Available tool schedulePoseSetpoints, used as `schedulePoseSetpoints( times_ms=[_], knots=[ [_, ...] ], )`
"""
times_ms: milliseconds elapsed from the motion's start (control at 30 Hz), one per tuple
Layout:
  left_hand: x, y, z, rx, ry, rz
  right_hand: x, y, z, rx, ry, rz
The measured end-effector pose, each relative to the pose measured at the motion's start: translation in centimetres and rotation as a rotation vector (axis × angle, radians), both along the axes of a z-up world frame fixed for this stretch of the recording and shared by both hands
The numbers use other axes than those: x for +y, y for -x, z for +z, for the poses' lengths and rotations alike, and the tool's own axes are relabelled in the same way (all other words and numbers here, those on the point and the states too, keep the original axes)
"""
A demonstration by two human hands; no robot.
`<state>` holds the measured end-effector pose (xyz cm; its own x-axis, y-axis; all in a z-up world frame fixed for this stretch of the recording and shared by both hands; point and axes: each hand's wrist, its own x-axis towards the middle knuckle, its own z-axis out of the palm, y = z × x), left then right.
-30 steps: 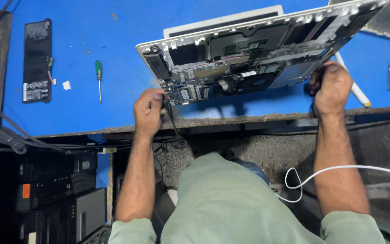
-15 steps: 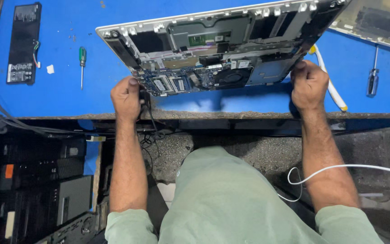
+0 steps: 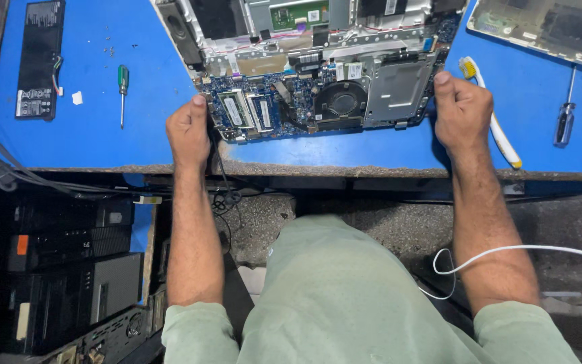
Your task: The person opens a white laptop, removes the back cover, and installs a RAM module into the motherboard. They then close the laptop, power it on, and test the keyboard. The person reopens the laptop to adjust the RAM and power it on again to verify functionality.
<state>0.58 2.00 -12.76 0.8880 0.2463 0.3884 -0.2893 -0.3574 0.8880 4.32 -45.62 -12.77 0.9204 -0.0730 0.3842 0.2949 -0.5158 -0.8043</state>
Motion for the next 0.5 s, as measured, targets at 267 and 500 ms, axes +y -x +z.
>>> schedulePoseSetpoints(
  times_ms=[267,500],
  knots=[
    [-0.3,-0.6,0.4,0.069,-0.064,0.093,0.4,-0.5,0.1,-0.013,0.05,-0.043],
    [-0.1,-1.1,-0.3,0.103,-0.111,0.16,1.2,-0.3,0.2,-0.038,0.089,-0.087]
  ],
)
